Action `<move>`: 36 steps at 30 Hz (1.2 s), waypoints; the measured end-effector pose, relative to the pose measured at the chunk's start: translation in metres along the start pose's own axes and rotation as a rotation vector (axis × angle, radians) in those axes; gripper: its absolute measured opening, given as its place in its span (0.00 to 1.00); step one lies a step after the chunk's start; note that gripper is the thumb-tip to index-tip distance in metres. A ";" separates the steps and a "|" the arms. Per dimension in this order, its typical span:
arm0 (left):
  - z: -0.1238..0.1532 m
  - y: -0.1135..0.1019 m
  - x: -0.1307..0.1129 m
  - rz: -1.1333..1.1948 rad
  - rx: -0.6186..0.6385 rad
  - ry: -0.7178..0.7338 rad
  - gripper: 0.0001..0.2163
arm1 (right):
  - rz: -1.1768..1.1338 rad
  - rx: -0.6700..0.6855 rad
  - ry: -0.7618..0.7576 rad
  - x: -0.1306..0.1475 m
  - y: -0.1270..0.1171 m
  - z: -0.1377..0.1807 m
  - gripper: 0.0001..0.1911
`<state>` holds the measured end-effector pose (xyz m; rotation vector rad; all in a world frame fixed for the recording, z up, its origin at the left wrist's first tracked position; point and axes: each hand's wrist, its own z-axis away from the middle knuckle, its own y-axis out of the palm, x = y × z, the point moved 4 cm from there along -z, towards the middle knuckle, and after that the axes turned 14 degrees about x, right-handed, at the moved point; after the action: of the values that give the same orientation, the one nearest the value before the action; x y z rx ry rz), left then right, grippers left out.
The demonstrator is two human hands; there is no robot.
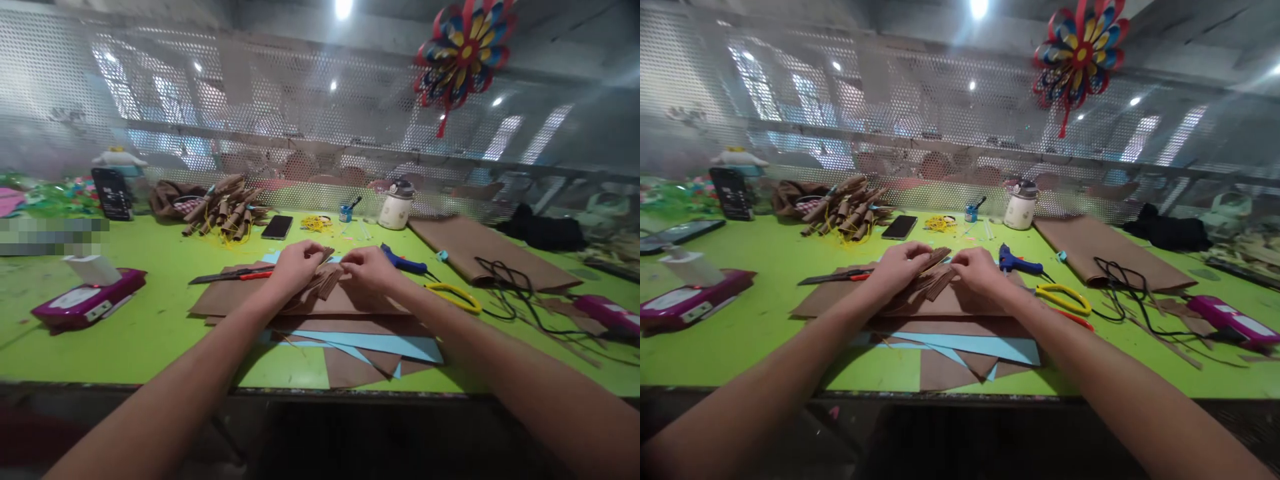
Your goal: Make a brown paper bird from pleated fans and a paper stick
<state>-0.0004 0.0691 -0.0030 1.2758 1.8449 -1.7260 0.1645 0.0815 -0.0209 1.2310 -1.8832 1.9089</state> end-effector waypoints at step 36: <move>0.020 0.042 -0.014 0.890 0.685 -0.146 0.10 | 0.674 -0.037 -0.565 0.038 -0.022 0.049 0.05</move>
<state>0.0328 0.0400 -0.0236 1.7546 0.3998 -1.8265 0.1745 0.0262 0.0132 1.3364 -2.9145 1.9054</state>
